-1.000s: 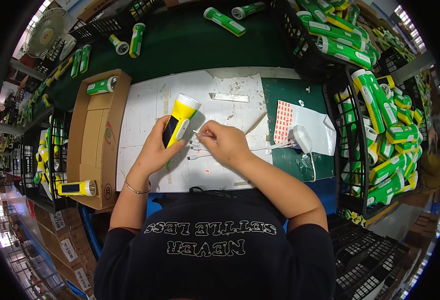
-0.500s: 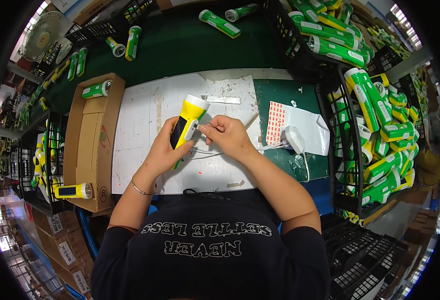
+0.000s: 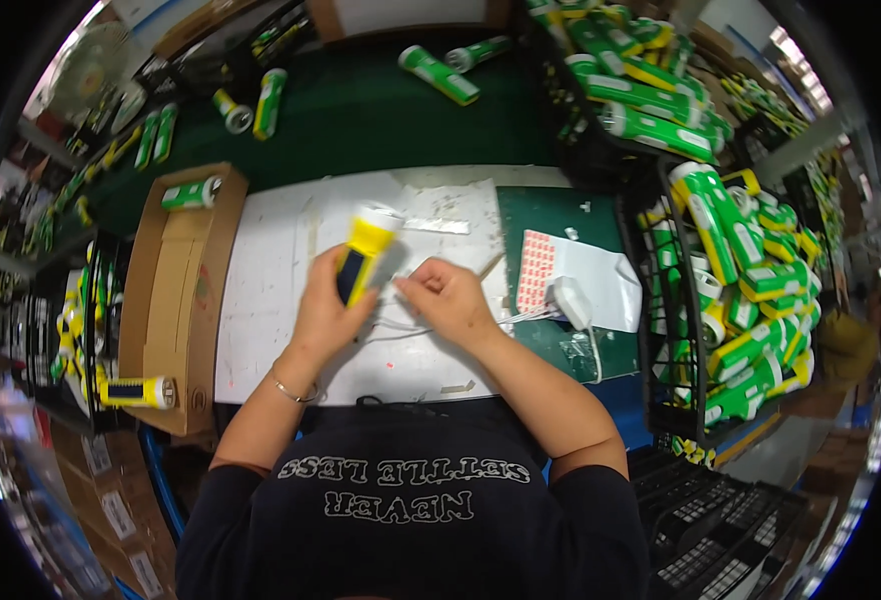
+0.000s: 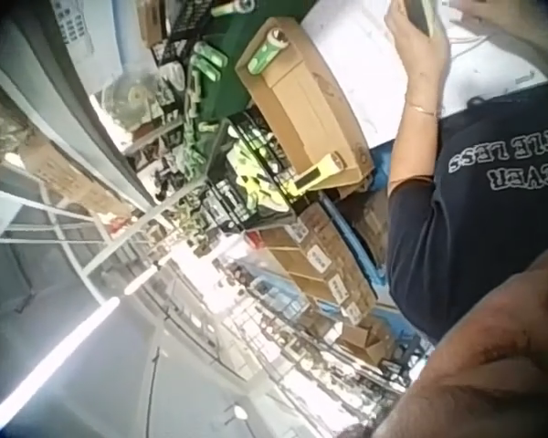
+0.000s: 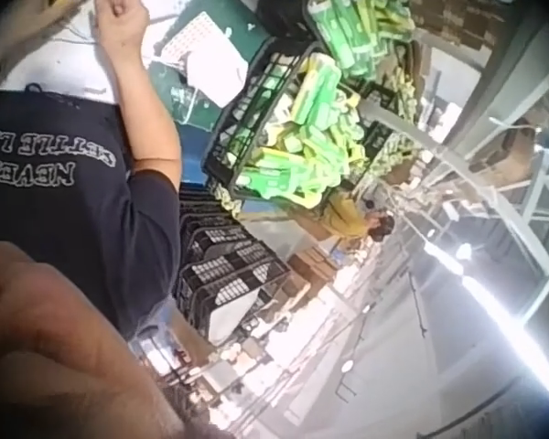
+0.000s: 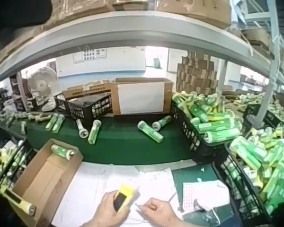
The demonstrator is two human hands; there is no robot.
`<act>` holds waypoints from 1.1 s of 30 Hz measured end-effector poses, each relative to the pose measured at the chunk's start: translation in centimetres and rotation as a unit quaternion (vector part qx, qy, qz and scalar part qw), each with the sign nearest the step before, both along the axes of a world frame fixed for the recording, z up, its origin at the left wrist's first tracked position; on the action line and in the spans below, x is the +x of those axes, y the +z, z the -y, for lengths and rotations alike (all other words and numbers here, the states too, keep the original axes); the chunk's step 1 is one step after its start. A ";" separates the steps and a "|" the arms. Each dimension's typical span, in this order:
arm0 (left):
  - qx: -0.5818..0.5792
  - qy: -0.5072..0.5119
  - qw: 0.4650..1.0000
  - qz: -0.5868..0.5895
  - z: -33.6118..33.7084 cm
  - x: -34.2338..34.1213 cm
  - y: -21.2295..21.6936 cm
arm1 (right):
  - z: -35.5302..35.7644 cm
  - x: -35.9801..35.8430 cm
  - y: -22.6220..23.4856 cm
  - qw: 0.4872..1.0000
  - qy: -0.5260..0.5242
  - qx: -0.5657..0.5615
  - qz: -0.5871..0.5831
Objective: Apply adhesive labels to flashlights and sort them into crates on an assembly line.
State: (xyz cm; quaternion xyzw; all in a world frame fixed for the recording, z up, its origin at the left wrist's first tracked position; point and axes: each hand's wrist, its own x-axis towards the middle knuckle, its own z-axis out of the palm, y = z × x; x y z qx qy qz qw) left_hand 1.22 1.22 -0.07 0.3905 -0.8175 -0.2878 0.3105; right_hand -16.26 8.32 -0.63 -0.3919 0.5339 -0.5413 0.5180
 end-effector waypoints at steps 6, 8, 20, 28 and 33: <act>0.413 -0.050 0.837 -0.357 0.4 -1.2 1.4 | -0.9 2.0 0.7 0.961 0.031 -0.102 -0.254; 0.442 -0.117 0.804 -0.380 -0.6 -2.5 2.2 | 0.1 1.8 1.0 0.987 0.139 -0.027 -0.075; 0.444 -0.112 0.816 -0.352 0.9 0.0 2.9 | 0.4 -27.6 15.0 0.881 -0.428 0.044 -0.198; 0.468 -0.133 0.812 -0.323 1.1 -1.1 3.2 | -1.8 -43.3 12.0 0.767 -0.504 0.203 -0.341; 0.467 -0.112 0.813 -0.330 1.4 -0.1 2.8 | -2.2 -43.1 13.4 0.655 -0.476 0.264 -0.524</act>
